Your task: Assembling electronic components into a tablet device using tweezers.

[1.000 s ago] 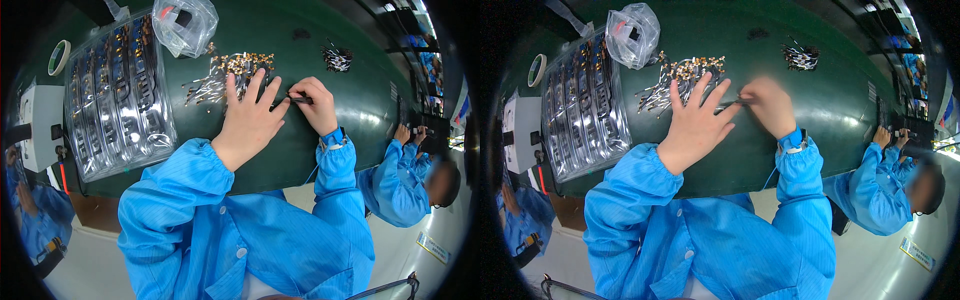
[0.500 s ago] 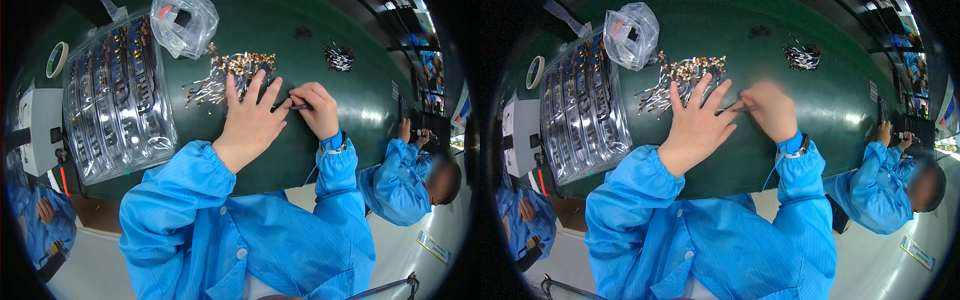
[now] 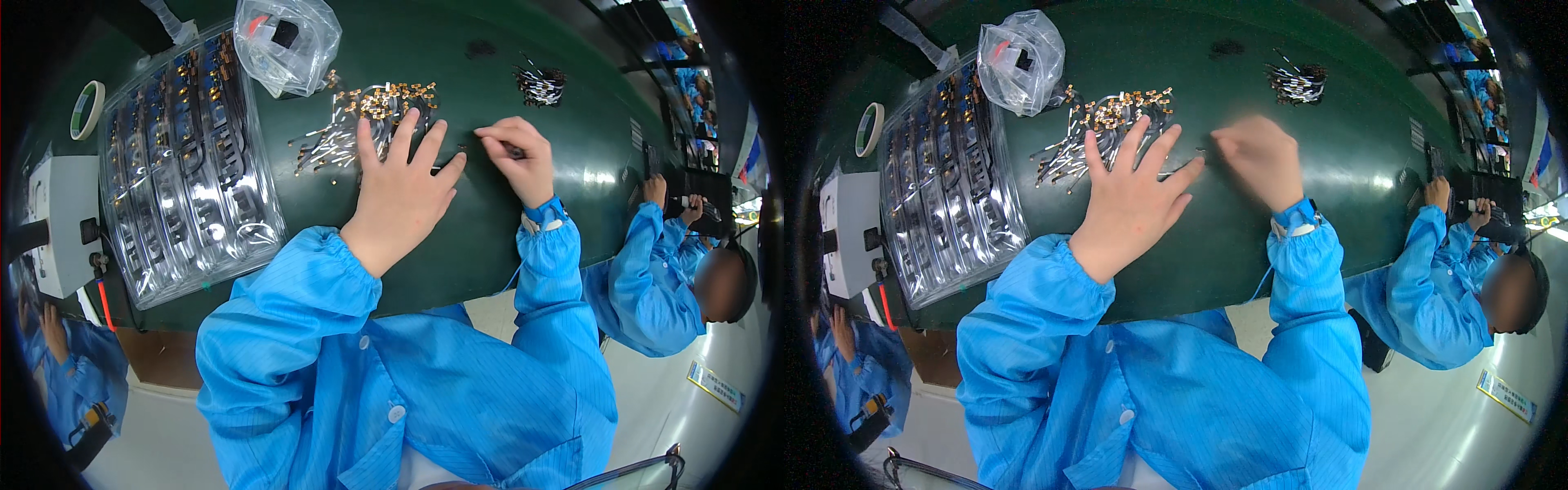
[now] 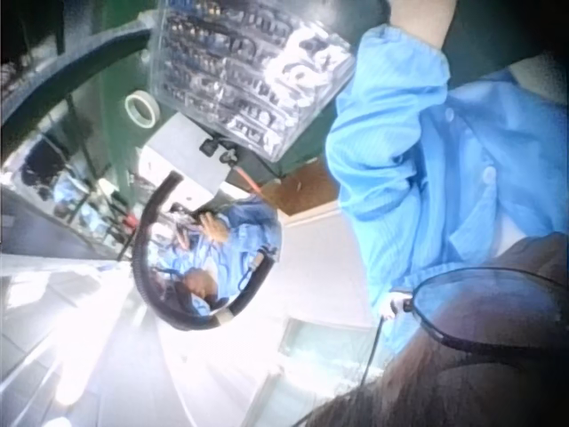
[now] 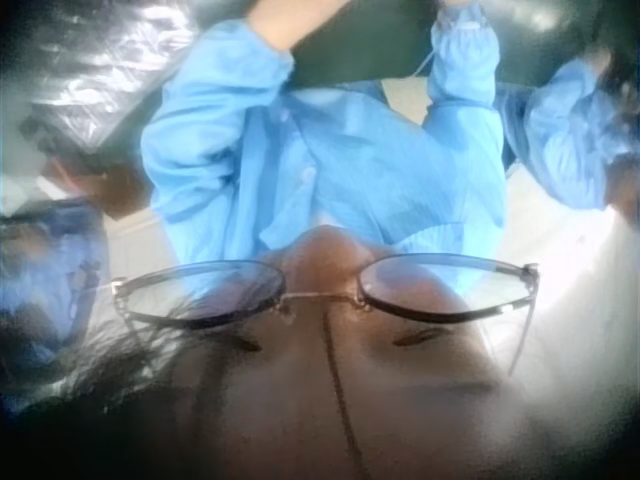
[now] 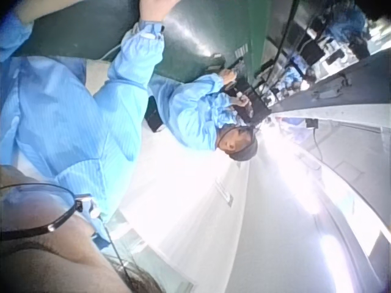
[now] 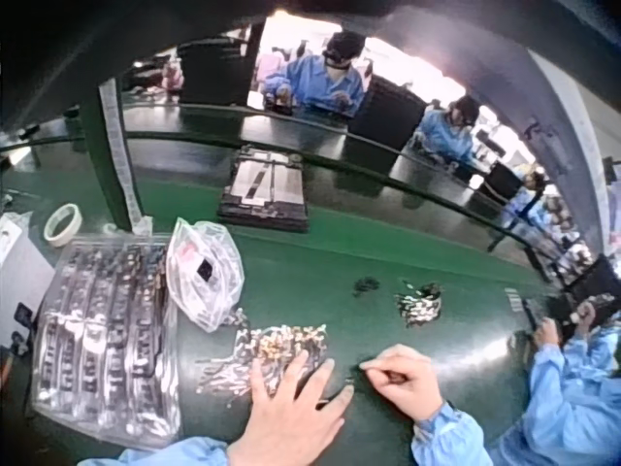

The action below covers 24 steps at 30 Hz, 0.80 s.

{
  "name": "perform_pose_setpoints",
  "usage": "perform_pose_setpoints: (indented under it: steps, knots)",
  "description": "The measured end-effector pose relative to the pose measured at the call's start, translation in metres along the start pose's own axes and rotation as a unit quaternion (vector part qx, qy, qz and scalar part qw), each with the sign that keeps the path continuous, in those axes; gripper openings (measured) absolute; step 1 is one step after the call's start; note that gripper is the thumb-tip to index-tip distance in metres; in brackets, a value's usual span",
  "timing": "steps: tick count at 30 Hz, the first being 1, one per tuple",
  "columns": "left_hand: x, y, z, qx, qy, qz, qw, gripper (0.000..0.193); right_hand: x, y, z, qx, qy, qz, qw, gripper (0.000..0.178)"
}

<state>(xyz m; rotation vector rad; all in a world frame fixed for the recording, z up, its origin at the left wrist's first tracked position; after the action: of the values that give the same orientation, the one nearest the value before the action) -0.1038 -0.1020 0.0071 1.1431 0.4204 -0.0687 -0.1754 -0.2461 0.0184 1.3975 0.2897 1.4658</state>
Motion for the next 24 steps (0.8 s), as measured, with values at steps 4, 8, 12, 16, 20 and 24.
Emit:
perform_pose_setpoints:
  steps: [4,8,12,16,20,24]
  knots:
    - [-0.001,0.001,0.001,-0.008,-0.006,0.0,1.0,0.037,0.005,-0.012,0.0,0.044,0.042,0.019,0.998,0.018]
    - [-0.002,0.0,0.003,-0.018,-0.01,0.005,1.0,0.037,0.011,-0.016,0.002,0.043,0.038,-0.005,0.998,0.017]
    - [-0.007,0.002,0.008,-0.027,-0.037,-0.005,0.999,0.036,0.011,-0.001,0.0,0.023,0.023,-0.012,0.999,0.018]
    - [-0.007,0.009,0.005,-0.032,-0.065,-0.016,0.997,0.032,0.006,0.03,0.004,-0.001,-0.003,-0.036,0.999,0.021]
    - [-0.003,0.003,0.0,-0.013,-0.061,0.005,0.998,0.029,-0.015,0.076,0.017,-0.059,-0.003,-0.058,0.997,0.016]
    - [-0.007,0.011,0.003,-0.044,-0.065,-0.012,0.997,0.023,-0.044,0.127,0.045,-0.113,0.05,-0.11,0.986,0.01]
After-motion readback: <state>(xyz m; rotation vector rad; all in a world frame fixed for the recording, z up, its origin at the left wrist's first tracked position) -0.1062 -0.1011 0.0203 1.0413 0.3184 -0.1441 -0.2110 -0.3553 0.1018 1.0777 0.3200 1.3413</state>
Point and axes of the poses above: each hand's wrist, its own z-axis towards the middle knuckle, its own y-axis out of the back of the hand, x = y × z, the point moved 7 cm from there along z, towards the middle knuckle, and after that the axes turned 2 degrees about z, right-handed, at the moved point
